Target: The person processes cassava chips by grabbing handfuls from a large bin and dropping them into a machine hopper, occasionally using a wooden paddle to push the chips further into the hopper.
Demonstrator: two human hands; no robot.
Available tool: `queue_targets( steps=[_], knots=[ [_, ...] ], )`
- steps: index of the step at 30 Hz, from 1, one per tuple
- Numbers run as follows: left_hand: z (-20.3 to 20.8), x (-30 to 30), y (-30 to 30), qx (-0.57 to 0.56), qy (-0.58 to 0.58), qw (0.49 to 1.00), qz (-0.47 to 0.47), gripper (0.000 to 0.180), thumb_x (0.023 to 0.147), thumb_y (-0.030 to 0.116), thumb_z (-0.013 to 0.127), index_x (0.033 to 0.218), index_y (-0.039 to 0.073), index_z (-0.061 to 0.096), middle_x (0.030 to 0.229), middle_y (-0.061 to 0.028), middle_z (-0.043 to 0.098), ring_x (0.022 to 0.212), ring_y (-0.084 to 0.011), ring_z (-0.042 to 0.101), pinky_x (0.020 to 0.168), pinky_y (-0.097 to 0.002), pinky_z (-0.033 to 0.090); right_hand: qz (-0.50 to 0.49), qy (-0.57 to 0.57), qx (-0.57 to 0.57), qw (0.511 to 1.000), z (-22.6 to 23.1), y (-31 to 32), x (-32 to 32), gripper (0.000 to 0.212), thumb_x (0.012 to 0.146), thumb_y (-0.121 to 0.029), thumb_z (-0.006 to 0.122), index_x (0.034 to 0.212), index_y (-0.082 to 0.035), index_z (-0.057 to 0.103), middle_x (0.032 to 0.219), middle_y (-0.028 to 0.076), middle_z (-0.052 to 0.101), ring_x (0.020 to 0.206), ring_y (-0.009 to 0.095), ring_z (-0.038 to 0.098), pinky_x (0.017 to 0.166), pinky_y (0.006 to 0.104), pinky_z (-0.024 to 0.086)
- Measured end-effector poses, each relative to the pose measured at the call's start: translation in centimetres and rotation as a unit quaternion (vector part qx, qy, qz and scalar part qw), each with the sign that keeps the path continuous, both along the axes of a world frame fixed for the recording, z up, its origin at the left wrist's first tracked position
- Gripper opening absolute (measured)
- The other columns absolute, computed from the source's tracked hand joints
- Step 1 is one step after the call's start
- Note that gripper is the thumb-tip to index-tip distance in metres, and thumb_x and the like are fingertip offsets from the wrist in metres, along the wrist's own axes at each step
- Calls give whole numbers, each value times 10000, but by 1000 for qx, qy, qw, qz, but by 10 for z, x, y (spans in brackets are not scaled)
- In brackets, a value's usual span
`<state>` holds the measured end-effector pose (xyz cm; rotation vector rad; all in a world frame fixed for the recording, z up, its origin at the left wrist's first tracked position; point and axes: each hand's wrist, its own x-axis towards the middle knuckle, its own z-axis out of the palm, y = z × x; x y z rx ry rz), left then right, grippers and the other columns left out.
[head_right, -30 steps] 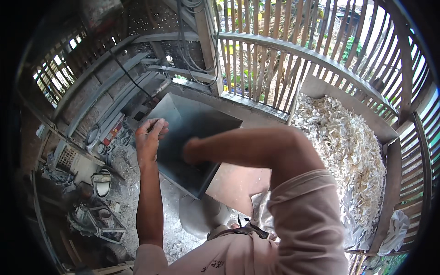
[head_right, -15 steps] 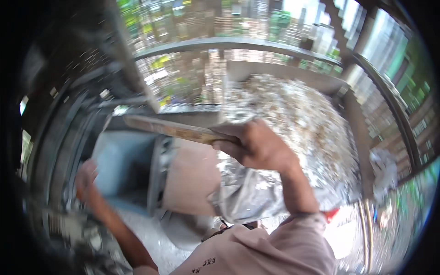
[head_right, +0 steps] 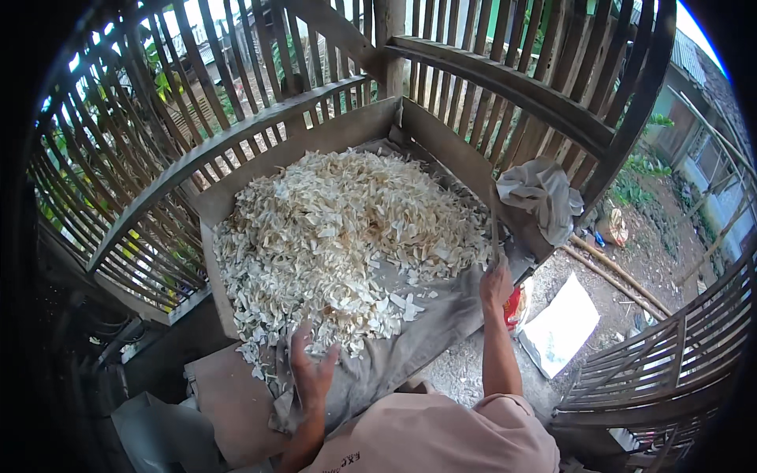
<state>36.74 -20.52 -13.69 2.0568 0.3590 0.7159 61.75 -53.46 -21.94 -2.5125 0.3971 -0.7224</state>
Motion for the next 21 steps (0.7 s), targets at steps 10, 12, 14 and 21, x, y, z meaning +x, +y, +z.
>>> queue_targets(
  steps=[10, 12, 14, 21],
  knots=[
    [-70, 87, -31, 154, 169, 971, 73, 1331, 530, 503, 895, 1516, 33, 135, 1549, -314, 109, 1451, -456, 106, 1185, -529, 132, 274, 34, 22, 961, -10, 59, 159, 839, 831, -668, 553, 1360, -20, 495, 1360, 248, 500, 1326, 397, 398, 1081, 464, 312],
    [-74, 100, -27, 167, 160, 969, 86, 1346, 522, 534, 886, 1518, 33, 131, 1549, -315, 107, 1454, -452, 98, 1187, -525, 127, 309, 50, 36, 949, 2, 85, 207, 918, 811, -728, 531, 1399, -26, 463, 1382, 269, 481, 1340, 406, 389, 1088, 455, 312],
    [-80, 111, -23, 177, 148, 969, 90, 1385, 503, 590, 871, 1524, 33, 119, 1550, -312, 105, 1459, -441, 84, 1189, -515, 123, 362, 245, 208, 875, 15, 103, 241, 1029, 758, -778, 548, 1466, -50, 380, 1360, 266, 507, 1263, 401, 487, 1034, 421, 391],
    [-84, 147, -9, 139, 45, 983, 115, 1398, 492, 665, 823, 1517, 20, 125, 1533, -308, 175, 1429, -457, 184, 1171, -535, 179, 398, 339, 313, 793, 18, 171, 196, 1111, 670, -723, 703, 1490, -61, 349, 1371, 270, 504, 1174, 340, 567, 948, 408, 468]
  ],
)
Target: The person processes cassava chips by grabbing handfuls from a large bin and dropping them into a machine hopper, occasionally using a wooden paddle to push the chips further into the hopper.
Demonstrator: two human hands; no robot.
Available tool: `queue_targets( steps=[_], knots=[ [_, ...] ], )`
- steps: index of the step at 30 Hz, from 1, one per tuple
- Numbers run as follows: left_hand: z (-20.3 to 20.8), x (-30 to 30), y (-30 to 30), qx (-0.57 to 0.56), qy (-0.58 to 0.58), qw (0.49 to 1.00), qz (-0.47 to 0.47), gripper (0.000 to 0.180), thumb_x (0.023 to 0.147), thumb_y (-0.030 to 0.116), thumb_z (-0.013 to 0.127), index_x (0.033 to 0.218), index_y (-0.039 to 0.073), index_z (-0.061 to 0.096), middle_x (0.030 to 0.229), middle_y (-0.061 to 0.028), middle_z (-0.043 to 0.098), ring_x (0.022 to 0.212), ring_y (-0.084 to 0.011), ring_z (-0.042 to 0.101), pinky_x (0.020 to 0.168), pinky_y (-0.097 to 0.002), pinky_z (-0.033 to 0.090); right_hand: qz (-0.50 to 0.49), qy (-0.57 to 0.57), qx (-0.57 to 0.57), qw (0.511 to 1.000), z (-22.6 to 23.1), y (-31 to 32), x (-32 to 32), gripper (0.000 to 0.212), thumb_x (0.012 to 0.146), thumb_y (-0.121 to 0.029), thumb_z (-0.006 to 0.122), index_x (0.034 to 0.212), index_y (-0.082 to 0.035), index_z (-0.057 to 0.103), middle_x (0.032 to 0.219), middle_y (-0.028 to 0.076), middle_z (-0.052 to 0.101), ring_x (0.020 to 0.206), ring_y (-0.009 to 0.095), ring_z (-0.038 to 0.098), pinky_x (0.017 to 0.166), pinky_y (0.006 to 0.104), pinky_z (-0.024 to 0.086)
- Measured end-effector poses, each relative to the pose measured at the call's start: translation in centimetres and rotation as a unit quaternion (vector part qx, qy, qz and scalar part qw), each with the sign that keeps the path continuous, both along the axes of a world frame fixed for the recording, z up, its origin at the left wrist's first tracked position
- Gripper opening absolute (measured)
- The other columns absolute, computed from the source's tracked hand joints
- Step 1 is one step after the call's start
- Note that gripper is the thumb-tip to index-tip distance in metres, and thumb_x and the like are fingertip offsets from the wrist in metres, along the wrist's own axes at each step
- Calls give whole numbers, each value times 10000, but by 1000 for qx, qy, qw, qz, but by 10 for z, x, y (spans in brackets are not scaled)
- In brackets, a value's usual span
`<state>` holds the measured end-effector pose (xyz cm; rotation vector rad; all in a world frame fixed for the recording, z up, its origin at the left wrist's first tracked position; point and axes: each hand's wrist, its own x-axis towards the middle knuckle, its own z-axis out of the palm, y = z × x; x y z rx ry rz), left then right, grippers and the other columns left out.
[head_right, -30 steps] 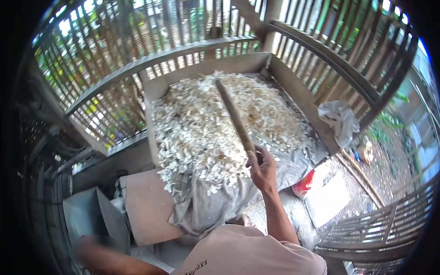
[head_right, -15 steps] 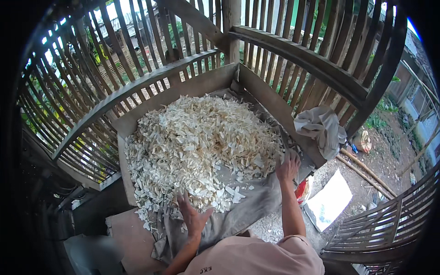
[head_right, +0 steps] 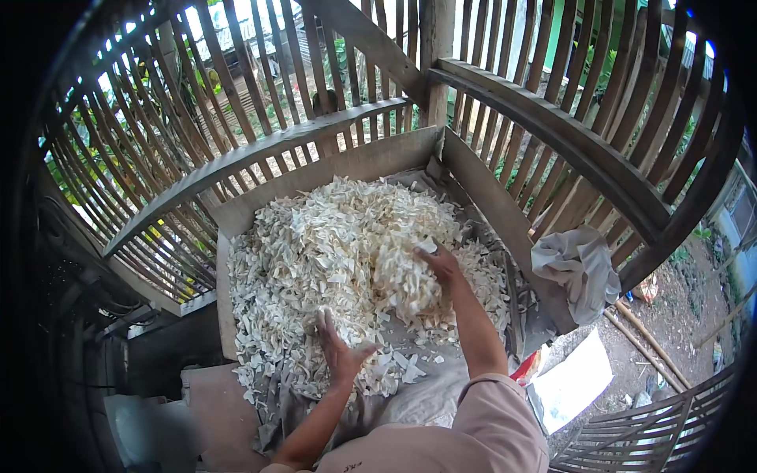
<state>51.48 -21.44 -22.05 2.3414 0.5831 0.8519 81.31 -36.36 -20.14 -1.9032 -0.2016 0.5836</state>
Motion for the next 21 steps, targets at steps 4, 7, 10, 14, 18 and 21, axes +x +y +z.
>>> queue_targets(
  steps=[4, 7, 10, 14, 18, 21],
  knots=[
    [11, 34, 0, -22, -74, 997, -22, 1381, 525, 720, 769, 1515, 8, 120, 1524, -290, 218, 1412, -454, 232, 1154, -533, 230, 16, -50, 3, 999, -2, 21, -64, 1191, 623, -706, 743, 1456, 46, 347, 1397, 284, 472, 1271, 363, 498, 1035, 402, 415],
    [9, 48, 5, -113, -141, 983, -30, 1327, 568, 733, 757, 1519, 20, 166, 1515, -273, 261, 1409, -436, 250, 1142, -529, 239, 57, -238, -43, 969, 17, 36, -113, 1125, 657, -697, 716, 1388, 101, 411, 1430, 312, 411, 1345, 412, 401, 1123, 432, 327],
    [21, 46, 10, -194, -183, 963, -46, 1241, 626, 670, 777, 1510, 10, 210, 1512, -261, 279, 1408, -404, 270, 1146, -493, 249, 79, -278, -35, 957, 9, 36, -134, 1135, 645, -691, 732, 1392, 97, 402, 1425, 312, 415, 1341, 416, 406, 1122, 445, 332],
    [32, 37, 13, -331, -247, 908, -78, 1102, 708, 555, 786, 1499, 0, 258, 1491, -247, 324, 1369, -383, 340, 1132, -455, 297, 131, -270, 172, 938, 38, 29, -150, 1186, 625, -651, 783, 1478, 15, 300, 1427, 306, 415, 1329, 407, 424, 1115, 460, 342],
    [29, 49, 15, -251, -91, 963, -38, 976, 756, 484, 775, 1514, 105, 290, 1397, -244, 453, 1278, -372, 443, 1095, -440, 355, 54, -231, 131, 963, 1, 20, -127, 1201, 604, -570, 830, 1527, -90, 231, 1463, 247, 404, 1344, 386, 410, 1129, 429, 324],
    [5, 61, 27, -244, -151, 957, -43, 753, 822, 350, 738, 1457, 122, 405, 1370, -200, 489, 1199, -338, 514, 1020, -433, 418, 99, -226, 107, 963, 9, 50, -145, 1153, 606, -610, 799, 1508, -97, 297, 1463, 216, 420, 1343, 367, 418, 1129, 420, 318]
  ],
)
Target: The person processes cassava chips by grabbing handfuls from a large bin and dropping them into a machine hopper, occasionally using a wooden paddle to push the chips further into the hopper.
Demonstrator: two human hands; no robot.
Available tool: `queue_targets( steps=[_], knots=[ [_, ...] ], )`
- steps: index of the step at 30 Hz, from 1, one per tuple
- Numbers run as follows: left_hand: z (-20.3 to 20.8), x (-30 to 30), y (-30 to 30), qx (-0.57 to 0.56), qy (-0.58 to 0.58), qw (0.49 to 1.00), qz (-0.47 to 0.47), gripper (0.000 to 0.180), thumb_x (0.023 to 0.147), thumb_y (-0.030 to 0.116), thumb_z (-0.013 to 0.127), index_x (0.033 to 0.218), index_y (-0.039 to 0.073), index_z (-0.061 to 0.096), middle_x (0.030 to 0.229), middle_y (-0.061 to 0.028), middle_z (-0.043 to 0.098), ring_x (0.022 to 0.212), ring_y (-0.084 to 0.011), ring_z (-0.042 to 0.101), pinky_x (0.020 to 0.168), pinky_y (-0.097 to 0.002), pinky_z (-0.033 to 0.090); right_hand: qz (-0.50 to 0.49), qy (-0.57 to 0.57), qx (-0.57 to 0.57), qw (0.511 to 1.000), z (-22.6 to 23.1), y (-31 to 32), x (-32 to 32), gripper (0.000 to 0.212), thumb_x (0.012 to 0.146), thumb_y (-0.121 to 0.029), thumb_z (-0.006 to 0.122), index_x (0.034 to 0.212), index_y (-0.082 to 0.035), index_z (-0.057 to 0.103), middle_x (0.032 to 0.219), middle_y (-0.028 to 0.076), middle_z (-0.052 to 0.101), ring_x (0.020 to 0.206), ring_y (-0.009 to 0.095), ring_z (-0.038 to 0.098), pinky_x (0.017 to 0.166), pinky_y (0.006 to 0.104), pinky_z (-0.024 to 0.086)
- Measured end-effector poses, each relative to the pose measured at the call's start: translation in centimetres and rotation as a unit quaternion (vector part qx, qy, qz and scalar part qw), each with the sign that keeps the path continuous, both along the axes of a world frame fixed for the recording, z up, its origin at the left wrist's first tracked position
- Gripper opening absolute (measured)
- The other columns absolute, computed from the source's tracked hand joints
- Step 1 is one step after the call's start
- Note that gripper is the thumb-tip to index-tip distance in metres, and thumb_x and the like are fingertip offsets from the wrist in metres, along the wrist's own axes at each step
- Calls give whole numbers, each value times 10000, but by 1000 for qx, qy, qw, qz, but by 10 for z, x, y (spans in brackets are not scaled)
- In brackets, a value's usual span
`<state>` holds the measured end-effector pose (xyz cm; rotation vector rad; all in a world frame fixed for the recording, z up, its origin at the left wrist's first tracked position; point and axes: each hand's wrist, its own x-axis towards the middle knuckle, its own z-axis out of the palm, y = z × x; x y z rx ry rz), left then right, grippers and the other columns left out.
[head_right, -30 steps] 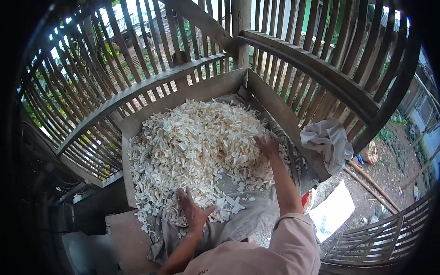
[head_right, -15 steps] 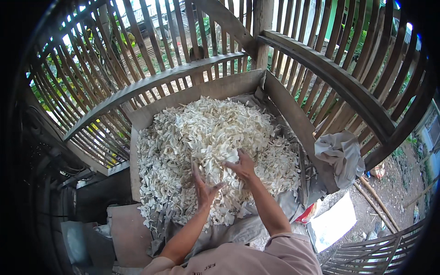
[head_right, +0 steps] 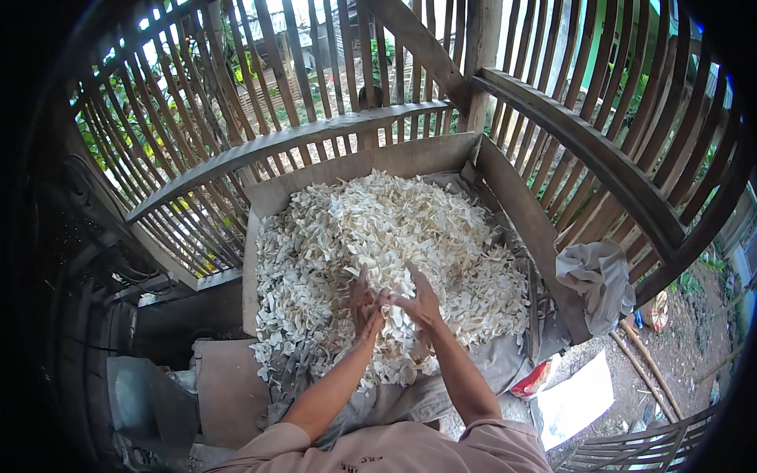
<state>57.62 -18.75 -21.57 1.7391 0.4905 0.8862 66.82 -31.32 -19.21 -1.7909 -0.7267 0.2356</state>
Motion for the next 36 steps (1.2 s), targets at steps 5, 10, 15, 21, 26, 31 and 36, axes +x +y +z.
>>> queue_targets(
  steps=[5, 10, 15, 21, 26, 31, 36],
  knots=[
    [33, 0, -15, -117, -61, 991, 2, 546, 895, 256, 658, 1388, 90, 492, 1314, -145, 533, 1130, -270, 566, 943, -388, 477, -19, 42, 92, 995, 9, 10, -20, 947, 663, -491, 825, 1435, -94, 447, 1442, 188, 459, 1347, 347, 417, 1127, 419, 314],
    [51, -11, -16, -229, -147, 962, -2, 399, 904, 199, 668, 1271, 65, 585, 1227, -87, 562, 1099, -179, 563, 904, -306, 465, -8, 24, 93, 995, 25, 22, -30, 830, 741, -461, 776, 1384, -32, 475, 1345, 163, 525, 1282, 282, 456, 1100, 411, 312],
    [58, -18, -8, -213, -141, 966, 37, 355, 891, 145, 686, 1219, 45, 595, 938, -30, 607, 850, -124, 572, 754, -281, 469, 38, 109, 117, 986, 21, 33, -38, 944, 769, -444, 767, 1427, 86, 346, 1446, 253, 403, 1362, 319, 363, 1125, 405, 288],
    [56, -18, 0, -185, -86, 979, 20, 361, 895, 217, 680, 1200, 41, 600, 597, 67, 373, 574, -71, 362, 540, -267, 330, -12, 189, 150, 970, 15, 38, -43, 875, 796, -483, 741, 1406, 36, 390, 1410, 240, 436, 1331, 323, 396, 1120, 413, 293],
    [63, -21, -3, -75, -70, 994, 25, 339, 912, 237, 640, 1182, 35, 605, 684, 21, 462, 626, -76, 436, 578, -259, 375, 63, 170, 225, 958, 12, 40, -30, 818, 837, -358, 743, 1466, -28, 340, 1445, 197, 409, 1335, 282, 394, 1118, 401, 310],
    [43, -19, 4, -197, -129, 972, -26, 261, 940, 231, 597, 1115, 37, 598, 787, -6, 527, 694, -93, 477, 654, -285, 426, 61, 251, 218, 941, 29, 45, -48, 758, 846, -262, 754, 1450, -28, 360, 1329, 162, 533, 1169, 242, 556, 1013, 358, 436],
    [54, -13, -4, -85, -124, 988, 12, 311, 956, 323, 596, 1044, 26, 609, 804, -32, 549, 723, -101, 517, 658, -283, 428, -20, 253, 191, 948, 8, 40, -45, 746, 859, -224, 724, 1405, 100, 333, 1180, 202, 593, 1057, 206, 592, 907, 313, 483]
  ],
)
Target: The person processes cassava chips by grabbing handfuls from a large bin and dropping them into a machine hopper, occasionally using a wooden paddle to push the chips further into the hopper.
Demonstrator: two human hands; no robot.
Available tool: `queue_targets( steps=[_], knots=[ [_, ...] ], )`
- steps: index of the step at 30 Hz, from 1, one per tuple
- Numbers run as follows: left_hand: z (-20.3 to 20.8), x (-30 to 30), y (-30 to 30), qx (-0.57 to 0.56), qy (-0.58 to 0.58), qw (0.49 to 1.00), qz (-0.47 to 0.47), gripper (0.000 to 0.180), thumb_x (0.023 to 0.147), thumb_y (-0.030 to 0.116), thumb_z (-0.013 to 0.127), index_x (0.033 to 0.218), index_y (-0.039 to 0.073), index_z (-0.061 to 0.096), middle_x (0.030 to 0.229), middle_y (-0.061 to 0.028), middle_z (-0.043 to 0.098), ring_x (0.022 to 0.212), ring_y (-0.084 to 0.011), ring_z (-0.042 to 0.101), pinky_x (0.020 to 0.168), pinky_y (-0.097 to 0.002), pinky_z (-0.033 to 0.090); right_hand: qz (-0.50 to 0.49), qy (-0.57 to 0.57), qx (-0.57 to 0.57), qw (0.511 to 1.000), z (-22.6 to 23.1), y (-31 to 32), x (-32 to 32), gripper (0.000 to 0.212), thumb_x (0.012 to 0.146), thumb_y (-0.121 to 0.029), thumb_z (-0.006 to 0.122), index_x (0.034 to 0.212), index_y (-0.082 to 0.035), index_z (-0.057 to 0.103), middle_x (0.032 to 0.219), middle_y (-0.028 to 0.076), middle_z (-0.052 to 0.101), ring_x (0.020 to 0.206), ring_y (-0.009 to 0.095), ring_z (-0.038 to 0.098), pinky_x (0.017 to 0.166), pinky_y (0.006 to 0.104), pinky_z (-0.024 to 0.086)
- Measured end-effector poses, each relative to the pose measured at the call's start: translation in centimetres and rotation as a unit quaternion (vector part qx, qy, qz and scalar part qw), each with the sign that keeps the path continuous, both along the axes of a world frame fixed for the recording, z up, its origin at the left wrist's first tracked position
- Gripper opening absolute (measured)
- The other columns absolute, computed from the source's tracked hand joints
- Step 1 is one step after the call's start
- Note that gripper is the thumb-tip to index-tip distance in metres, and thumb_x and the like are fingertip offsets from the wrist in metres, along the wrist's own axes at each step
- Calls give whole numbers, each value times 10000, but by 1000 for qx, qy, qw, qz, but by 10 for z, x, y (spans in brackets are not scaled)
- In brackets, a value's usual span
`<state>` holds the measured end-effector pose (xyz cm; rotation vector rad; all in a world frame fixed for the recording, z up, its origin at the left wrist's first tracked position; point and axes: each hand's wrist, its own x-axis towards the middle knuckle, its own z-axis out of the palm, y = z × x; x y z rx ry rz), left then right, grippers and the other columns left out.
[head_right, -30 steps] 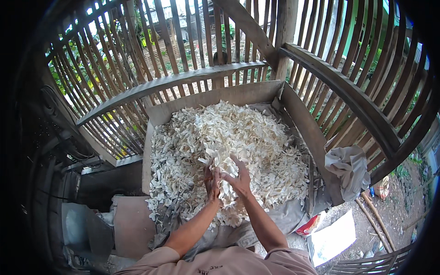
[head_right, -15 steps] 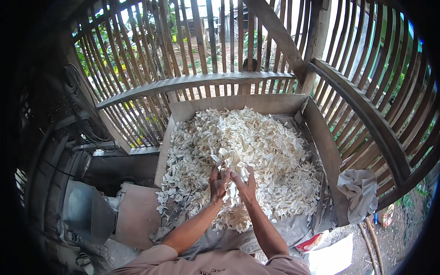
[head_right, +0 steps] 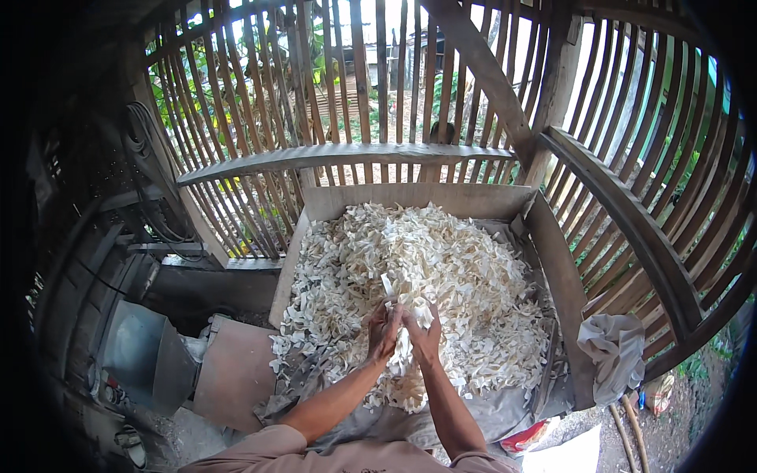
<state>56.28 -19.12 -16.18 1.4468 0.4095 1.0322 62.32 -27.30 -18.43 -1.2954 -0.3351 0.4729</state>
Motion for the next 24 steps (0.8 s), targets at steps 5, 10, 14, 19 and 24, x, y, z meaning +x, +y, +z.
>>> queue_targets(
  steps=[5, 10, 14, 19, 24],
  knots=[
    [24, -2, -6, 8, 53, 998, 15, 318, 935, 339, 612, 999, 27, 619, 692, -24, 523, 624, -110, 477, 598, -307, 411, -9, -67, 29, 997, -28, 5, 17, 763, 852, -208, 730, 1413, 108, 320, 1108, 165, 615, 938, 187, 598, 833, 294, 493],
    [28, -3, 4, -32, 22, 999, 19, 353, 899, 348, 637, 912, -4, 604, 663, -58, 509, 607, -131, 465, 579, -325, 402, -39, -10, 37, 999, 30, 12, -5, 837, 822, -202, 762, 1420, 134, 284, 1141, 178, 591, 996, 185, 578, 868, 290, 479],
    [57, -12, 10, -2, 5, 999, 37, 332, 904, 318, 627, 886, -11, 588, 745, -111, 554, 630, -184, 509, 587, -344, 415, -45, -34, 63, 996, 41, 22, -6, 862, 827, -186, 754, 1442, 126, 236, 1194, 195, 563, 1047, 208, 568, 927, 306, 456],
    [105, -41, 31, 57, -86, 993, 62, 226, 913, 202, 634, 955, -17, 599, 855, -129, 590, 726, -201, 607, 650, -333, 466, -36, -55, 95, 993, 101, 45, -36, 829, 829, -130, 754, 1446, 103, 252, 1172, 183, 582, 1046, 199, 577, 931, 317, 464],
    [178, -121, 71, 69, -147, 979, 120, 222, 924, 151, 627, 1096, 14, 597, 919, -76, 617, 772, -146, 625, 679, -292, 497, 91, -164, 134, 973, 190, 106, -103, 588, 833, -137, 732, 1320, 71, 475, 1115, 123, 649, 962, 163, 625, 865, 287, 494]
  ],
)
